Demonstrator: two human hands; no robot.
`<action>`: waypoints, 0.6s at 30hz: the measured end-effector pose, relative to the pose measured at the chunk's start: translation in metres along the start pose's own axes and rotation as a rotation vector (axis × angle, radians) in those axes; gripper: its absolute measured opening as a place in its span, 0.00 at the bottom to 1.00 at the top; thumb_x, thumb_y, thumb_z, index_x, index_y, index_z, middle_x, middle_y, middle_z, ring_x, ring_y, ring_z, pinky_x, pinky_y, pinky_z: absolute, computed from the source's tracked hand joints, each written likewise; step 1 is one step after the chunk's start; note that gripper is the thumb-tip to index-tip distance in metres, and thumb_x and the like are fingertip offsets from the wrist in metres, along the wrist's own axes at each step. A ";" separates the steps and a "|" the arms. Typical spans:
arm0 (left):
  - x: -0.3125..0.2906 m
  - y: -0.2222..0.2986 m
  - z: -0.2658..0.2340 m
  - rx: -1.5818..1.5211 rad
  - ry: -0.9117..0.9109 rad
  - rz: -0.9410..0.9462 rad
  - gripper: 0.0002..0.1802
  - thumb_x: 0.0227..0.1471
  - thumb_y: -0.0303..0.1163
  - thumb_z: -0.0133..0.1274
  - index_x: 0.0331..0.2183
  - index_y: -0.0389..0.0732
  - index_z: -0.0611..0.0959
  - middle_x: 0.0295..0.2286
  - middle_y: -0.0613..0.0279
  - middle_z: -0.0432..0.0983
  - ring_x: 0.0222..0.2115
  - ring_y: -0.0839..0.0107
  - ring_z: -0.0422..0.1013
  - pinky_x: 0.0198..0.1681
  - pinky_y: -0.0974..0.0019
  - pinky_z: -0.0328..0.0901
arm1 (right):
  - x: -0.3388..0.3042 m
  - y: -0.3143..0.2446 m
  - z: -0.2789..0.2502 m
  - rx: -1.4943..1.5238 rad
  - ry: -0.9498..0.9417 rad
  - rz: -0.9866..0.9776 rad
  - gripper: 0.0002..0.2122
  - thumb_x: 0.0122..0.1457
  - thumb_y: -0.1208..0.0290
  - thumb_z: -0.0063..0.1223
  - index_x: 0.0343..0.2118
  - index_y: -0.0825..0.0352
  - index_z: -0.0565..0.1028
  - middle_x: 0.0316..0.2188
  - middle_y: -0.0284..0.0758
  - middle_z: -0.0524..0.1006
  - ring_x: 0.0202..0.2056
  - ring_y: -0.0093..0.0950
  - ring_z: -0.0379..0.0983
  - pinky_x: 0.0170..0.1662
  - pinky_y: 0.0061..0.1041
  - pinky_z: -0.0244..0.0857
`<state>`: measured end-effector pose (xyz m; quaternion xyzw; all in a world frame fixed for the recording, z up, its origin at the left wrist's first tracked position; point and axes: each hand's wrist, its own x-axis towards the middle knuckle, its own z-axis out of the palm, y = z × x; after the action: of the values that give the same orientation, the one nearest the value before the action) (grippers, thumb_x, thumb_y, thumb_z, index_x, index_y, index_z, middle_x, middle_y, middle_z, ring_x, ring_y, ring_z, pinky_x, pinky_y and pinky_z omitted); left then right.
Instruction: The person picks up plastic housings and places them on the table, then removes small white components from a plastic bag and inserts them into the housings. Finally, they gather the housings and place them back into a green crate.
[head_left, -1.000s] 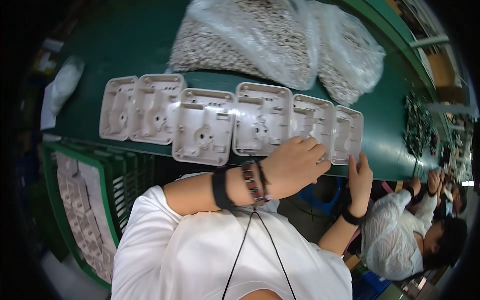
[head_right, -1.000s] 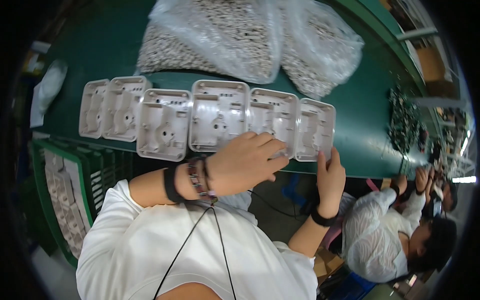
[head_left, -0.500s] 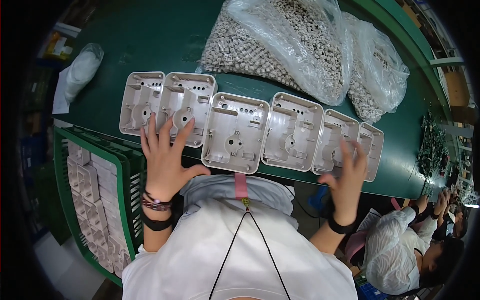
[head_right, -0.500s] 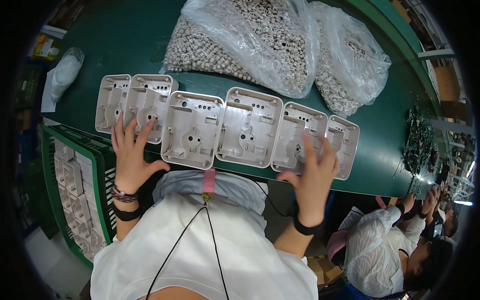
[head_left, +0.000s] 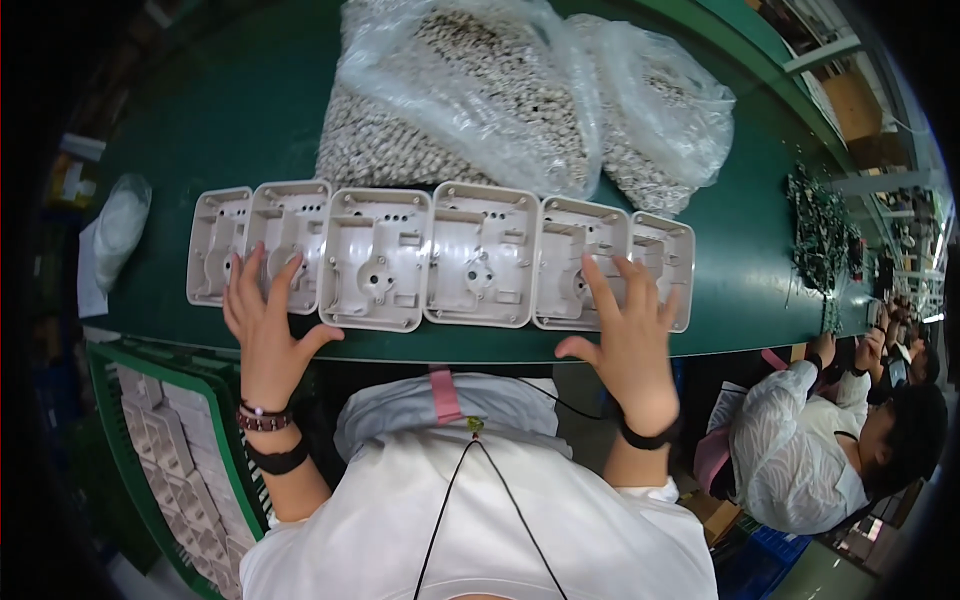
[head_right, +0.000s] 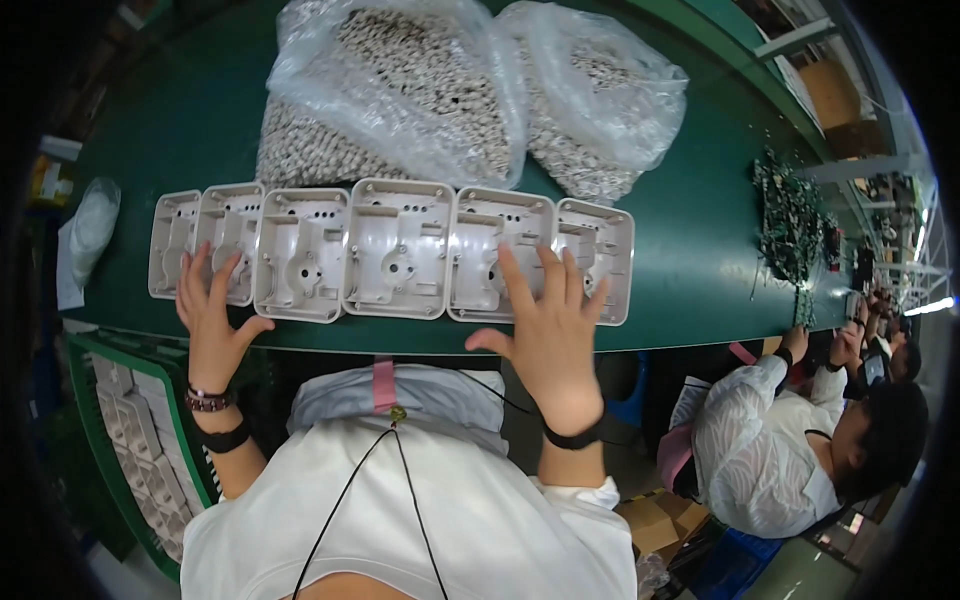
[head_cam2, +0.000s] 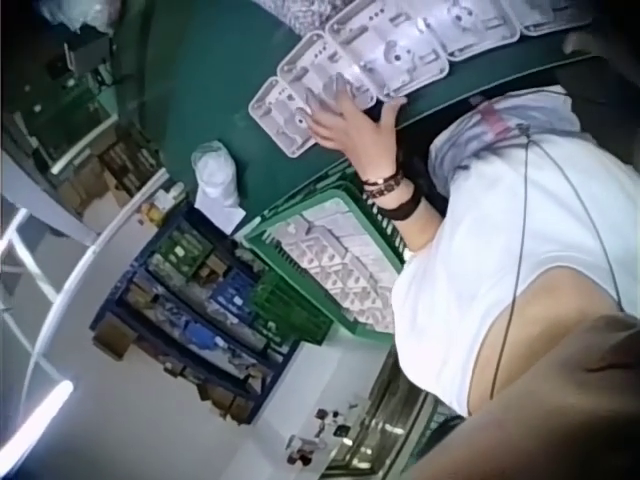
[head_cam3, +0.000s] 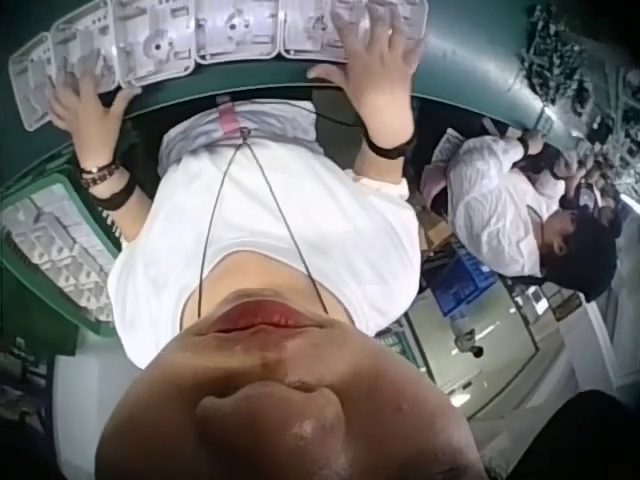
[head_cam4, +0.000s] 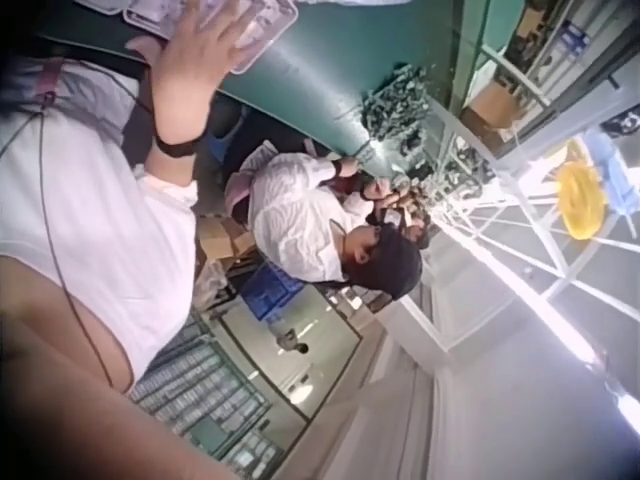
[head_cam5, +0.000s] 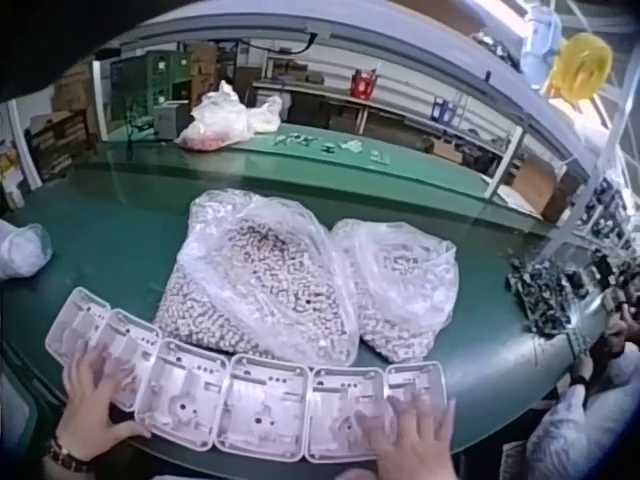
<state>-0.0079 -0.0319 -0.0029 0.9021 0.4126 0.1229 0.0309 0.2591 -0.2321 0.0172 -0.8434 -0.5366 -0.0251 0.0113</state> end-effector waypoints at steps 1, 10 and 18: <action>0.005 0.006 -0.004 -0.001 0.014 0.014 0.39 0.25 0.51 0.61 0.44 0.48 0.72 0.49 0.54 0.55 0.52 0.48 0.47 0.53 0.45 0.41 | 0.005 0.005 -0.023 -0.070 0.001 -0.014 0.36 0.36 0.46 0.53 0.51 0.56 0.64 0.42 0.38 0.67 0.52 0.41 0.55 0.52 0.50 0.43; 0.018 0.084 -0.027 -0.374 0.036 0.428 0.28 0.32 0.45 0.60 0.40 0.48 0.75 0.47 0.57 0.60 0.49 0.53 0.55 0.49 0.50 0.48 | 0.224 -0.008 -0.068 -0.009 0.251 -0.717 0.11 0.46 0.76 0.48 0.35 0.66 0.70 0.34 0.41 0.70 0.35 0.41 0.68 0.37 0.32 0.64; -0.011 0.029 -0.014 -0.563 0.185 0.363 0.10 0.42 0.38 0.53 0.30 0.48 0.76 0.28 0.71 0.68 0.31 0.72 0.66 0.35 0.66 0.59 | 0.264 0.057 0.066 0.090 0.129 -0.841 0.18 0.45 0.81 0.40 0.44 0.72 0.64 0.44 0.51 0.64 0.46 0.48 0.58 0.50 0.39 0.53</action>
<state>0.0031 -0.0593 0.0133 0.9018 0.1963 0.3166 0.2188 0.4246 -0.0149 -0.0336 -0.5464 -0.8327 -0.0568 0.0703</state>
